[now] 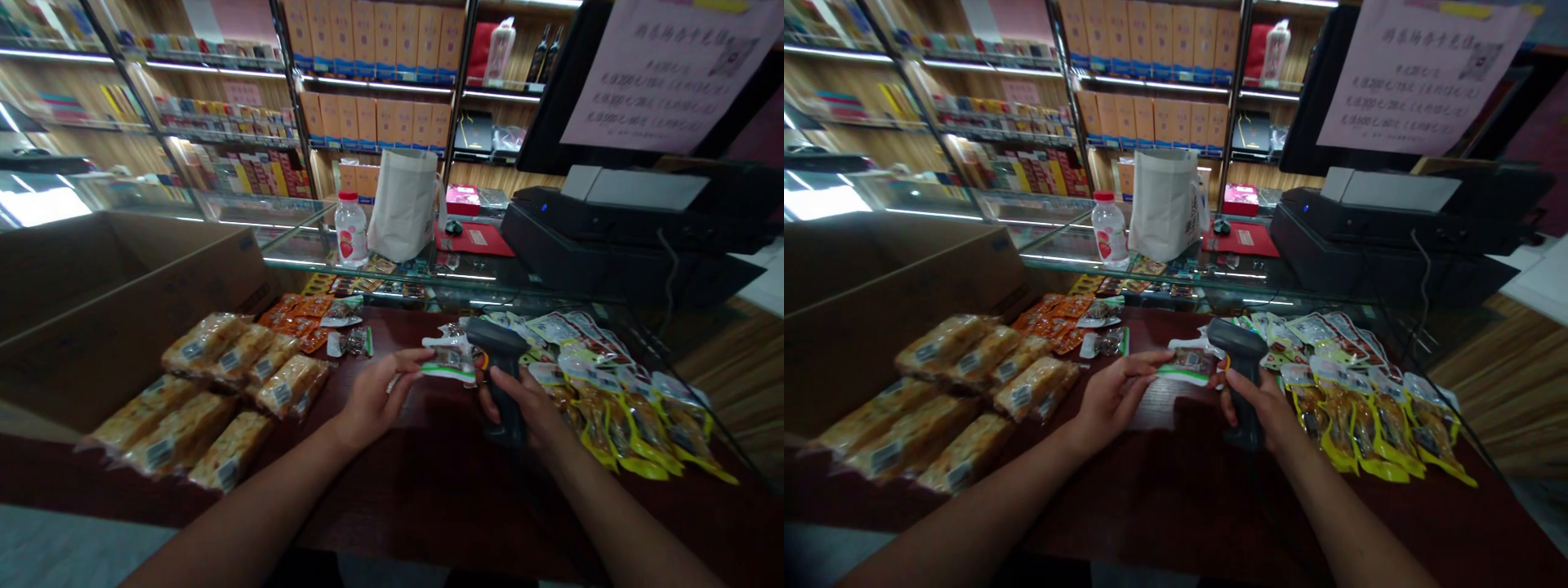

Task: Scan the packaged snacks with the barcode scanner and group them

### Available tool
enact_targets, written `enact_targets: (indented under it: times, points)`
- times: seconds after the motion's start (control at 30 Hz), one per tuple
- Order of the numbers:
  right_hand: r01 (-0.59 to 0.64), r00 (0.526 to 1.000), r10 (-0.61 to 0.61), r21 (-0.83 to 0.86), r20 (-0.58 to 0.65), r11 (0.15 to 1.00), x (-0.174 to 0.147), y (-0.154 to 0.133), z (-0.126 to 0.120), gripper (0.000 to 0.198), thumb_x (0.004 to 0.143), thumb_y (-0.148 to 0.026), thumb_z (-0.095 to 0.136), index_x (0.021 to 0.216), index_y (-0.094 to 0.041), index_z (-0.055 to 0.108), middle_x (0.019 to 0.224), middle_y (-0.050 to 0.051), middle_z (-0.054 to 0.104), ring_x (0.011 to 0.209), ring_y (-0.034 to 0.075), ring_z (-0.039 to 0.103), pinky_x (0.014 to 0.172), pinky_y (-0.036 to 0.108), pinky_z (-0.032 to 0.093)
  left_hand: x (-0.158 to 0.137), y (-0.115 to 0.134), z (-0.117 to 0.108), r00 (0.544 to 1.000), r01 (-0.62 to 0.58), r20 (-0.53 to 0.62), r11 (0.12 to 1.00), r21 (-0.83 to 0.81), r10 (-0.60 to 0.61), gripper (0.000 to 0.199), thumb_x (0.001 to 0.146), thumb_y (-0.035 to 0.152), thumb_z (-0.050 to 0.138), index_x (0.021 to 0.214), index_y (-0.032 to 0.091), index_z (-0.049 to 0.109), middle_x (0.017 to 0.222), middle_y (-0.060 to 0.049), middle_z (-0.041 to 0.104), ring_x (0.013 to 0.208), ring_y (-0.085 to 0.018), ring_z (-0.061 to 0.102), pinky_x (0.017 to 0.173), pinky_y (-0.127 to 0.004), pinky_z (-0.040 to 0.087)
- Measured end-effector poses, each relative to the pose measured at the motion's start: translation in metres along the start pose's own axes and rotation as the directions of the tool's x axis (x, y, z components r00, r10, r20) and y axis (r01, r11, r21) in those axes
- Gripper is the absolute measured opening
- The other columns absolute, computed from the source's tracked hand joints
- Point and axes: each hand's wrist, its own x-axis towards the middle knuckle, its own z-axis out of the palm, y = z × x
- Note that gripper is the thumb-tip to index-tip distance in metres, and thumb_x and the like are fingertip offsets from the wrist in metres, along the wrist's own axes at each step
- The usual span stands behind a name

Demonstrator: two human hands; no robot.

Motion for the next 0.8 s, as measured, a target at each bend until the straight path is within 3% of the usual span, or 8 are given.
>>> enact_targets:
  times: [0.23, 0.33, 0.4, 0.47, 0.53, 0.6, 0.67, 0.8]
  points:
    - [-0.013, 0.979, 0.005, -0.039, -0.202, 0.999, 0.002, -0.003, -0.004, 0.040, 0.064, -0.035, 0.090, 0.091, -0.019, 0.067, 0.065, -0.003, 0.066, 0.050, 0.011, 0.056, 0.049, 0.022, 0.047, -0.002, 0.001, 0.002, 0.938, -0.200, 0.277, 0.978, -0.059, 0.209, 0.013, 0.090, 0.016, 0.064, 0.102, 0.020, 0.061, 0.126, -0.013, 0.068, 0.111, -0.021, 0.068, 0.092, -0.031, 0.056]
    - [-0.017, 0.989, 0.007, -0.070, -0.147, 0.997, 0.001, -0.003, -0.003, 0.032, 0.067, -0.034, 0.088, 0.081, -0.018, 0.066, 0.052, -0.005, 0.060, 0.044, 0.008, 0.051, 0.046, 0.020, 0.043, -0.004, 0.004, 0.008, 0.978, -0.082, 0.177, 0.981, -0.177, 0.113, 0.030, 0.086, 0.022, 0.069, 0.114, 0.023, 0.058, 0.126, -0.012, 0.065, 0.109, -0.022, 0.068, 0.091, -0.034, 0.056]
    - [-0.030, 0.994, 0.019, -0.098, -0.109, 0.995, 0.000, -0.002, -0.004, 0.031, 0.068, -0.035, 0.087, 0.078, -0.018, 0.065, 0.046, -0.006, 0.055, 0.040, 0.007, 0.046, 0.043, 0.019, 0.039, -0.004, 0.005, 0.012, 0.993, 0.108, 0.069, 0.947, -0.301, -0.091, 0.043, 0.086, 0.026, 0.069, 0.125, 0.025, 0.052, 0.131, -0.012, 0.058, 0.095, -0.017, 0.069, 0.078, -0.029, 0.057]
    - [-0.060, 0.996, 0.052, -0.117, -0.066, 0.991, -0.002, -0.001, -0.004, 0.032, 0.067, -0.035, 0.088, 0.080, -0.017, 0.065, 0.047, -0.006, 0.057, 0.039, 0.007, 0.046, 0.042, 0.019, 0.038, -0.002, 0.003, 0.014, 0.934, 0.351, 0.100, 0.836, -0.422, -0.342, 0.052, 0.086, 0.033, 0.069, 0.132, 0.025, 0.047, 0.129, -0.011, 0.057, 0.075, -0.010, 0.065, 0.060, -0.022, 0.052]
    - [-0.098, 0.995, 0.097, -0.150, -0.015, 0.984, -0.003, 0.001, -0.004, 0.034, 0.065, -0.035, 0.088, 0.083, -0.017, 0.065, 0.048, -0.005, 0.057, 0.039, 0.008, 0.045, 0.042, 0.021, 0.038, 0.000, -0.001, 0.014, 0.803, 0.593, 0.294, 0.652, -0.472, -0.517, 0.053, 0.085, 0.045, 0.068, 0.129, 0.020, 0.051, 0.104, -0.006, 0.064, 0.056, -0.006, 0.055, 0.046, -0.018, 0.040]
    - [-0.118, 0.992, 0.123, -0.191, 0.017, 0.975, -0.004, 0.003, -0.003, 0.036, 0.063, -0.034, 0.089, 0.084, -0.017, 0.066, 0.051, -0.004, 0.059, 0.039, 0.008, 0.046, 0.042, 0.022, 0.038, 0.001, -0.005, 0.014, 0.648, 0.761, 0.523, 0.470, -0.447, -0.554, 0.048, 0.081, 0.051, 0.069, 0.110, 0.014, 0.062, 0.072, 0.002, 0.059, 0.044, -0.004, 0.042, 0.039, -0.017, 0.028]
    - [-0.111, 0.992, 0.120, -0.215, 0.030, 0.970, -0.005, 0.005, -0.002, 0.036, 0.062, -0.033, 0.090, 0.085, -0.018, 0.066, 0.055, -0.004, 0.062, 0.040, 0.008, 0.047, 0.042, 0.022, 0.039, 0.002, -0.007, 0.013, 0.551, 0.834, 0.657, 0.372, -0.407, -0.515, 0.043, 0.074, 0.051, 0.076, 0.089, 0.012, 0.066, 0.055, 0.006, 0.049, 0.041, -0.003, 0.034, 0.037, -0.016, 0.019]
    - [-0.077, 0.996, 0.082, -0.204, 0.018, 0.976, -0.002, 0.004, -0.001, 0.038, 0.069, -0.037, 0.086, 0.095, -0.018, 0.066, 0.062, -0.003, 0.064, 0.041, 0.008, 0.049, 0.041, 0.021, 0.039, 0.001, -0.013, 0.011, 0.535, 0.845, 0.656, 0.337, -0.416, -0.532, 0.038, 0.069, 0.045, 0.082, 0.083, 0.012, 0.068, 0.058, 0.002, 0.061, 0.044, -0.006, 0.050, 0.038, -0.016, 0.032]
